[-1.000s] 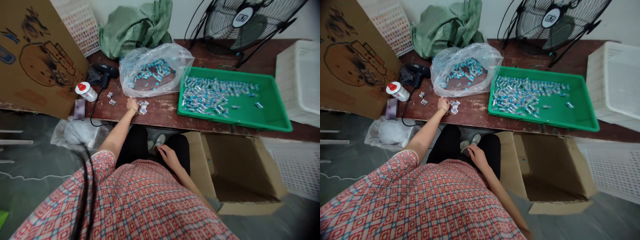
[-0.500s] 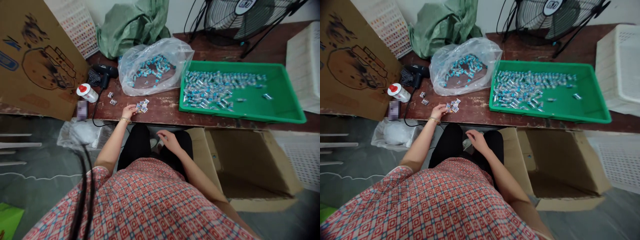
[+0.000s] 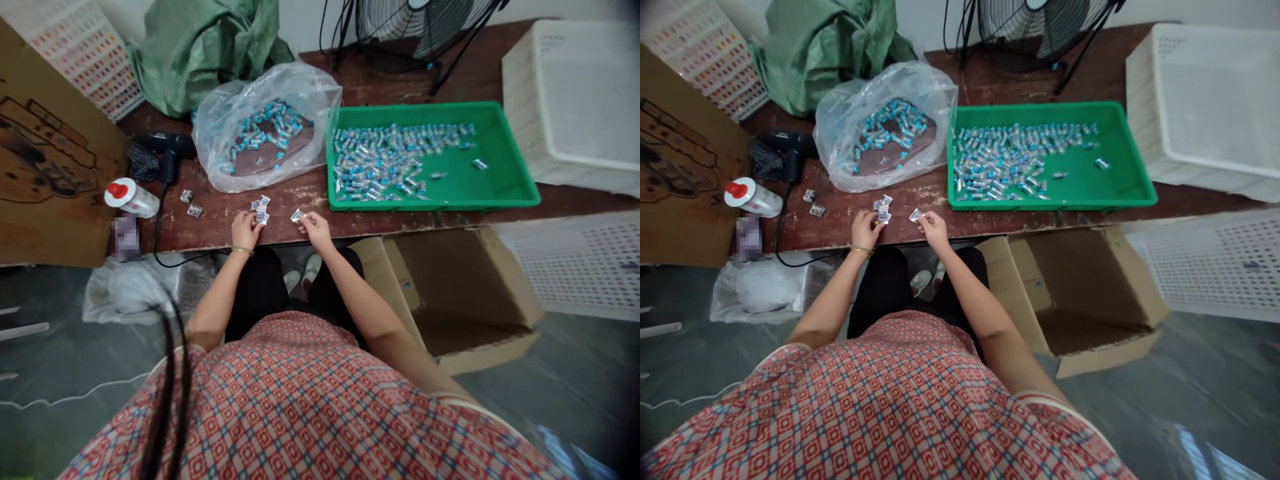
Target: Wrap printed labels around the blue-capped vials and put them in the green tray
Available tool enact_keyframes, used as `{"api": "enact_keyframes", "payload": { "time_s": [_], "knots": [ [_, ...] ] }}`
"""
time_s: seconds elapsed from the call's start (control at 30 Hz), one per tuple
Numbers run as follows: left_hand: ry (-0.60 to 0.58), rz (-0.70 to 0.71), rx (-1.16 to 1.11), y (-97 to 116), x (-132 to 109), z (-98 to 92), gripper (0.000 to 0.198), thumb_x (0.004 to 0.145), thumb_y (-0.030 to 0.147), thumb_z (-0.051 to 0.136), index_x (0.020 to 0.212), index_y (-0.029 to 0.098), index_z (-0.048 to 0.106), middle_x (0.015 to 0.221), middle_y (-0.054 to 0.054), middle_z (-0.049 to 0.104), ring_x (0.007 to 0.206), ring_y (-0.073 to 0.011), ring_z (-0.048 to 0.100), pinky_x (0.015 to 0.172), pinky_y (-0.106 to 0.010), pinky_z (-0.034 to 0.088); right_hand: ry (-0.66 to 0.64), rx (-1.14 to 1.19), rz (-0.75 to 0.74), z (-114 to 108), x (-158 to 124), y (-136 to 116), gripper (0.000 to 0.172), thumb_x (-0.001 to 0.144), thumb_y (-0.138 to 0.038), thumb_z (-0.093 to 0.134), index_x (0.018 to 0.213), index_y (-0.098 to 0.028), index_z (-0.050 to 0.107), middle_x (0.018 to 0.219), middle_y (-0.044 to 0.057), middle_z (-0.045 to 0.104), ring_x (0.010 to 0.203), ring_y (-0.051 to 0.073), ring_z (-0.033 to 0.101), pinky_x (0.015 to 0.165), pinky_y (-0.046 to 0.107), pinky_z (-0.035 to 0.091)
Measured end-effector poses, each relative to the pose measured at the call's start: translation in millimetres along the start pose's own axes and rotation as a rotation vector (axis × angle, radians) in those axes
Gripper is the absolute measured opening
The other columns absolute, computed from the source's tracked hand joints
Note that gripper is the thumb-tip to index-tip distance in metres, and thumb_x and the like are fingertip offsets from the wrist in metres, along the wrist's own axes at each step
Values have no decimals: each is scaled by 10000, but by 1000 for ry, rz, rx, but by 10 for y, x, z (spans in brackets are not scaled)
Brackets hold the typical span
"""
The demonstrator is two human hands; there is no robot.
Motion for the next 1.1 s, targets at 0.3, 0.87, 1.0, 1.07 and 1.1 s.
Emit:
{"api": "enact_keyframes", "payload": {
  "time_s": [0.3, 0.87, 1.0, 1.07, 1.1],
  "knots": [
    [-218, -82, -540, 472, -445, 414, 233, 865, 402, 742, 761, 194, 739, 729, -12, 682, 713, -171, 589, 740, -289, 472, -146, -100, -102, 203, -425, -74, 391, 848, -616, 678, 829, -226, 663, 768, -14, 692, 713, 141, 654, 725, 275, 554],
    [-156, -405, -880, 150, -754, 80, 394, 546, 496, 926, 698, 190, 728, 632, 2, 654, 581, -103, 510, 582, -259, 388, -196, -700, -590, 419, 1153, -962, 210, 985, -269, 558, 969, -168, 741, 1018, 94, 782, 925, 226, 665, 943, 361, 513],
    [-148, -449, -922, 67, -799, -147, 447, 553, 549, 916, 722, 181, 729, 643, -5, 653, 586, -104, 523, 580, -267, 390, -279, -952, -584, 1005, 1756, -904, 283, 945, -92, 500, 1059, -131, 756, 1214, 164, 761, 1108, 248, 647, 1088, 400, 474],
    [-133, -463, -958, 27, -814, -273, 469, 541, 562, 926, 718, 175, 727, 640, -9, 653, 589, -105, 529, 582, -266, 388, -325, -1023, -574, 1167, 1912, -829, 281, 916, -61, 502, 1002, -112, 764, 1138, 188, 772, 1071, 258, 647, 1064, 422, 493],
    [-117, -472, -976, 0, -819, -335, 475, 530, 559, 934, 714, 173, 726, 641, -10, 656, 592, -104, 531, 584, -264, 387, -344, -1032, -582, 1209, 1948, -792, 265, 905, -60, 513, 976, -107, 763, 1086, 194, 775, 1042, 266, 649, 1040, 437, 508]
  ]
}}
Point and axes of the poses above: each hand's wrist, its own x-axis towards the middle knuckle, its own z-axis out of the palm, y = z × x, the point moved 6 cm from there along x, towards the middle knuckle
